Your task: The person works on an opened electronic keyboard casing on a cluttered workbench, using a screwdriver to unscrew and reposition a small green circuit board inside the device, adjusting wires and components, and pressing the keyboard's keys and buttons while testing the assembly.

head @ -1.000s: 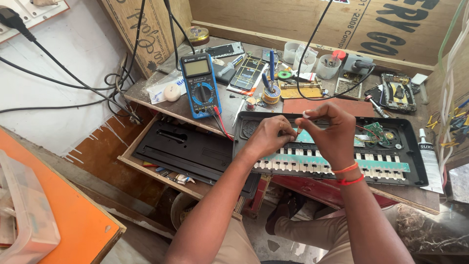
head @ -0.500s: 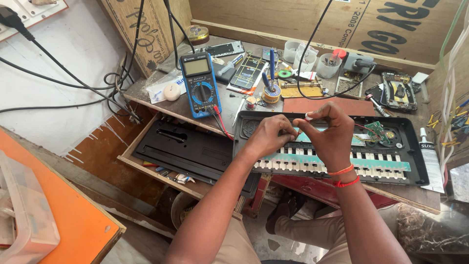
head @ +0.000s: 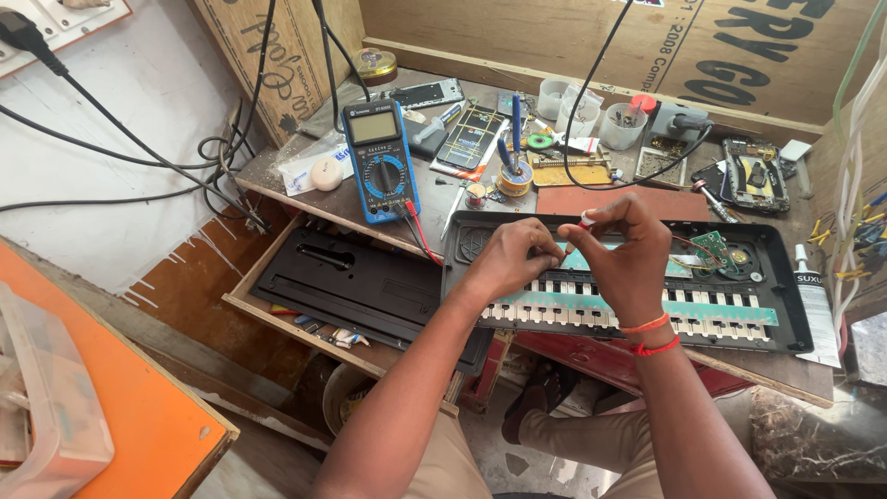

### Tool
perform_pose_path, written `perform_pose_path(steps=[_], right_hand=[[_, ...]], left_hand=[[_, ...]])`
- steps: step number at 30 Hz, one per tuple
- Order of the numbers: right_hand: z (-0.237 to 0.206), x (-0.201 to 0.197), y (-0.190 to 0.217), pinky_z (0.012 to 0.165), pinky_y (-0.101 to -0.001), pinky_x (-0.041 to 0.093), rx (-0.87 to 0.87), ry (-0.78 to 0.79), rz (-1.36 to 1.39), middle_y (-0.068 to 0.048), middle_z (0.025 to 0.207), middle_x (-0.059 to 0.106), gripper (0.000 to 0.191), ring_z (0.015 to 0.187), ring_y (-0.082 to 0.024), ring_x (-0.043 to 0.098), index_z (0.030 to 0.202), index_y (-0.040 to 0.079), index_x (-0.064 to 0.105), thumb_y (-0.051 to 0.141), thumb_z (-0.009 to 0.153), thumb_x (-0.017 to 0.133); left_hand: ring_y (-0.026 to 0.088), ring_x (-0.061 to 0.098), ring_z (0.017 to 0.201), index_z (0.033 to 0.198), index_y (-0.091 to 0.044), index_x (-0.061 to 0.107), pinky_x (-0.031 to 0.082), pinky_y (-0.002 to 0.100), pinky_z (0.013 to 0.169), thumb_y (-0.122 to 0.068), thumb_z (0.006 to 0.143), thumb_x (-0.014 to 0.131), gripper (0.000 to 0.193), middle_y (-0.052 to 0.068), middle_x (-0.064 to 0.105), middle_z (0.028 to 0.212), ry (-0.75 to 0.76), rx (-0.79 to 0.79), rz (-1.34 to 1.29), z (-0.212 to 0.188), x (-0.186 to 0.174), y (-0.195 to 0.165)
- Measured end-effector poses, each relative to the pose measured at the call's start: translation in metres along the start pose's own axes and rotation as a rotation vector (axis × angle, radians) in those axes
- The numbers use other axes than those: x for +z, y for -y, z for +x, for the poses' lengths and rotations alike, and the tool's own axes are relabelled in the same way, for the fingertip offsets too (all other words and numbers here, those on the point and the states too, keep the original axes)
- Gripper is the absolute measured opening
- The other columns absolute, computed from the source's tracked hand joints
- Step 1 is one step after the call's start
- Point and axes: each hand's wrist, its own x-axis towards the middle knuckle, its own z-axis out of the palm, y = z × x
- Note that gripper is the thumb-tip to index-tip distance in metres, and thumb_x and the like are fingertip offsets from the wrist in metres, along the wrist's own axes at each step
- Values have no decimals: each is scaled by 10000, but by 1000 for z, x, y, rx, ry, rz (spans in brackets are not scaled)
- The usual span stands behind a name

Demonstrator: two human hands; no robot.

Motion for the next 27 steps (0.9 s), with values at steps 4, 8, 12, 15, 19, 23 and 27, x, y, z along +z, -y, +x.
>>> perform_pose_path(steps=[4, 8, 12, 15, 19, 23, 27], right_hand=[[-1, -6, 2, 911, -275, 591, -87, 98, 136, -112, 1133, 743, 157, 1015, -121, 711, 1031, -18, 631, -14, 935, 754], [-5, -5, 1, 886, -271, 605, 10, 116, 185, -125, 1090, 777, 90, 988, -123, 750, 1016, -5, 644, -36, 958, 706], [-4, -1, -1, 856, -271, 593, -69, 57, 15, -117, 1000, 770, 144, 946, -123, 741, 961, -11, 645, -26, 899, 775], [-3, 2, -1, 812, -273, 565, -126, -1, -70, -123, 945, 729, 253, 885, -124, 697, 911, -17, 623, 5, 848, 866], [-5, 4, 0, 879, -267, 572, -179, 22, 51, -116, 1146, 708, 231, 985, -113, 684, 994, -3, 594, -2, 902, 806], [-11, 3, 1, 938, -260, 588, -24, 174, 309, -95, 1169, 768, 117, 1085, -120, 729, 1077, 33, 650, -33, 983, 676], [-15, 8, -1, 866, -266, 598, -111, 80, -1, -96, 1078, 793, 137, 1012, -133, 769, 1022, 18, 676, -85, 940, 716]], left_hand=[[206, 750, 908, 948, -84, 809, 593, 348, 813, -68, 812, 776, 141, 66, 727, 984, -4, 8, -13, -1, 0, 0], [210, 745, 906, 940, -72, 808, 590, 349, 805, -64, 807, 782, 136, 71, 721, 987, -7, 31, -16, -1, 1, 2], [212, 745, 911, 937, -75, 816, 586, 350, 817, -58, 809, 784, 133, 70, 730, 983, -17, 48, 7, -1, 0, 2], [207, 749, 909, 940, -82, 809, 592, 346, 808, -68, 814, 784, 129, 68, 723, 987, -2, 22, -9, 0, 2, 2], [212, 751, 910, 937, -87, 805, 595, 349, 805, -70, 815, 781, 125, 73, 725, 987, -8, 10, -8, 0, 1, 3], [264, 730, 939, 939, -58, 797, 581, 381, 826, -48, 779, 796, 161, 103, 723, 1001, -48, 112, 17, -1, 1, 4], [267, 738, 907, 974, -64, 790, 584, 384, 813, -76, 804, 792, 170, 106, 712, 976, -31, 52, 32, -2, 2, 5]])
